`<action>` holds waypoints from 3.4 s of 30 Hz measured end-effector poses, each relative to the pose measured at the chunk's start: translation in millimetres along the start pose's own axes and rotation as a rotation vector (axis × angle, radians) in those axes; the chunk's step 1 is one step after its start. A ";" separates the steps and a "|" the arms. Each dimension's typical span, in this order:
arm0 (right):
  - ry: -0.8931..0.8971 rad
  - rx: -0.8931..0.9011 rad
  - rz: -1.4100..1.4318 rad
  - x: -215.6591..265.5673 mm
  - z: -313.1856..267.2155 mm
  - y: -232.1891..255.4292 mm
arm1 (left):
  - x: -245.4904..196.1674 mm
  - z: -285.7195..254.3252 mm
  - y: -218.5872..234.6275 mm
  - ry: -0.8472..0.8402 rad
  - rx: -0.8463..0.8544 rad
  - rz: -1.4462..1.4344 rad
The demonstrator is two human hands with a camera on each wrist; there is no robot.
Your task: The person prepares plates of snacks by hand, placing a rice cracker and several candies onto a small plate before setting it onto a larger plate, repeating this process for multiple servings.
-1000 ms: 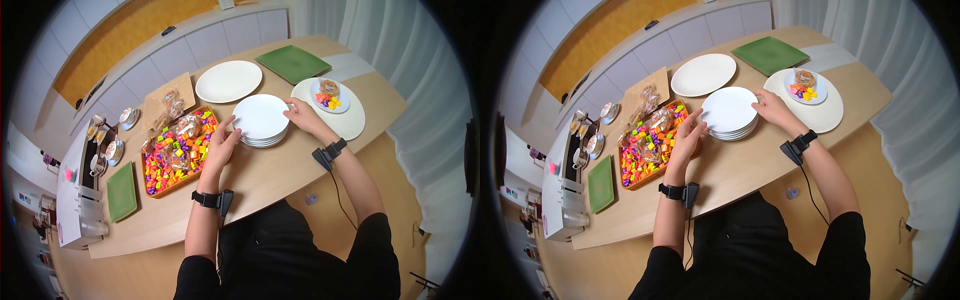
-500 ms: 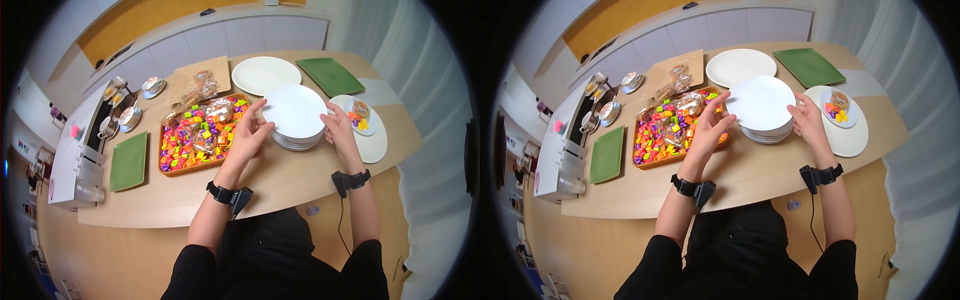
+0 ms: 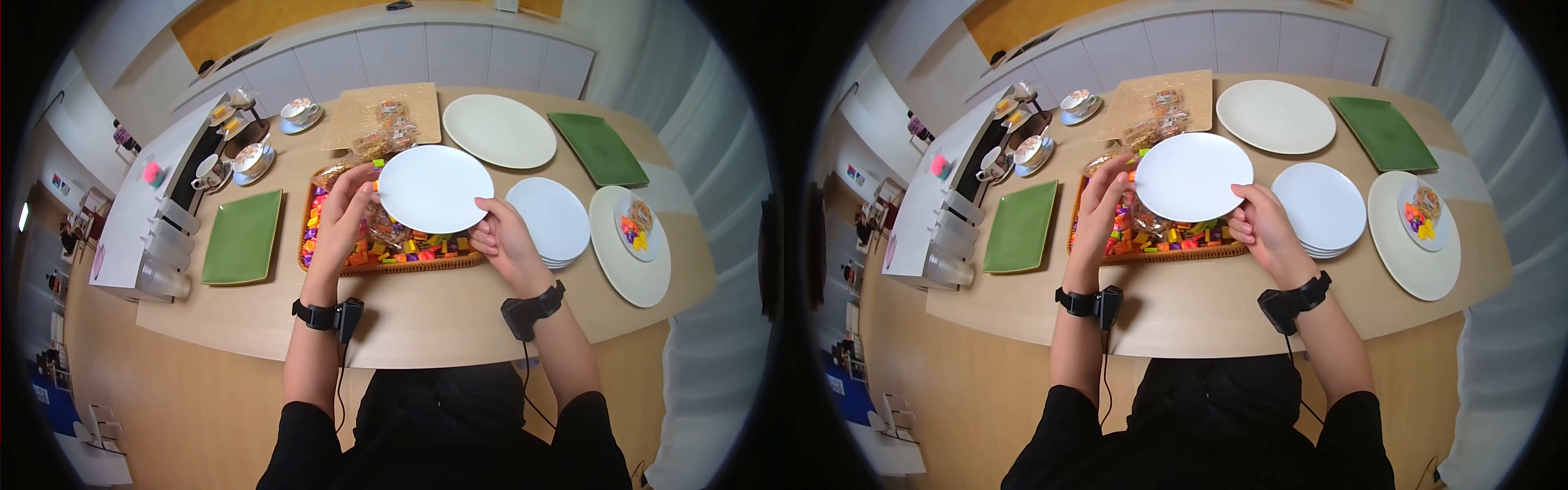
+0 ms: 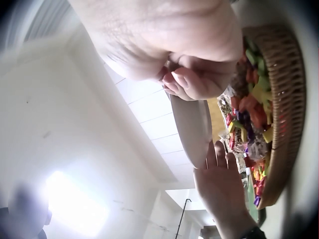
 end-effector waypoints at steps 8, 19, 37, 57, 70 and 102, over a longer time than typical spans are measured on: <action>0.097 -0.149 -0.003 -2.9 -1.9 3.0 | -1.8 -13.6 17.4 0.118 -0.075 0.756; 0.089 -0.122 0.020 -14.1 -2.6 8.7 | -10.0 -23.4 0.6 0.060 -0.026 1.014; 0.125 -0.121 0.048 -13.6 -0.5 11.1 | -0.9 -29.7 -29.8 -0.183 0.062 0.964; 0.119 -0.121 0.007 -9.6 -6.3 7.4 | -70.8 -10.3 -3.8 -0.260 -0.054 0.634; -0.055 0.003 -0.087 -14.4 -6.9 2.6 | -45.8 38.6 -55.3 -0.206 0.338 0.668; 0.159 -0.169 -0.003 -1.7 -1.9 18.7 | 9.0 -9.4 -32.4 -0.113 0.414 0.657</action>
Point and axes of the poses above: each hand's wrist, its own z-axis towards the middle knuckle, its own y-axis out of the back of the hand, x = y × z, the point moved 5 cm from there along z, towards the middle knuckle, and after that the axes turned 8 degrees about -z, right-handed, at the moved point
